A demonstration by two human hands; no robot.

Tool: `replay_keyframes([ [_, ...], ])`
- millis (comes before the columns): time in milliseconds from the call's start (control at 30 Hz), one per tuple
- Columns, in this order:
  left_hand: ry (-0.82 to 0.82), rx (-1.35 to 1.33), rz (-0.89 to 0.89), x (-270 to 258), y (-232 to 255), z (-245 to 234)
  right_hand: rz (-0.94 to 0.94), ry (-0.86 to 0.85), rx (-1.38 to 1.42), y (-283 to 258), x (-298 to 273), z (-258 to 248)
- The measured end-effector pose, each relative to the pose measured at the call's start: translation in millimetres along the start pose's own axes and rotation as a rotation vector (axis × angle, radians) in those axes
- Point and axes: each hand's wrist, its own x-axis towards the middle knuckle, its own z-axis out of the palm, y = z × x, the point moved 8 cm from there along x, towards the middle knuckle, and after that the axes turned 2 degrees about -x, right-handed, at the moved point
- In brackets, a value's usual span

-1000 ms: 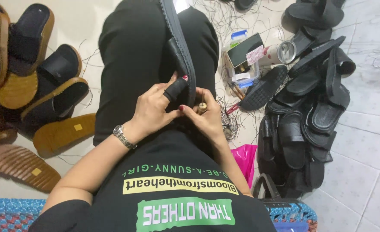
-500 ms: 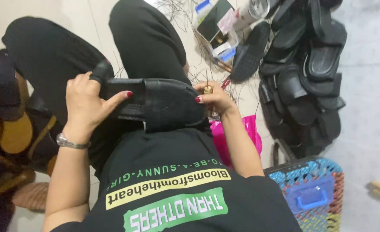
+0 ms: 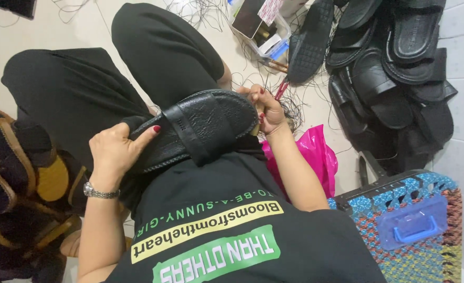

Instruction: Hand-stitching the upper strap of a black sandal to its sole using a needle and thread.

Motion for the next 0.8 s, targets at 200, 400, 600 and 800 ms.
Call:
replay_keyframes([
  [200,-0.029,0.017,-0.045,-1.2,-2.6,9.3,0.028,-0.104,0.207,20.0,24.8,-32.6],
  [400,0.0,-0.041,-0.053,-4.0,-4.8,10.4,-0.077,0.195,-0.271,13.5,33.9,-41.9],
  [600,0.011,-0.016,-0.062,-6.7,-5.5,8.5,-0.061,0.273,-0.417,6.5,39.0,-24.6],
  [800,0.1,-0.117,-0.079,-30.1,-4.4,-7.2,-0.025,0.454,-0.55,-14.4,28.2,-49.7],
])
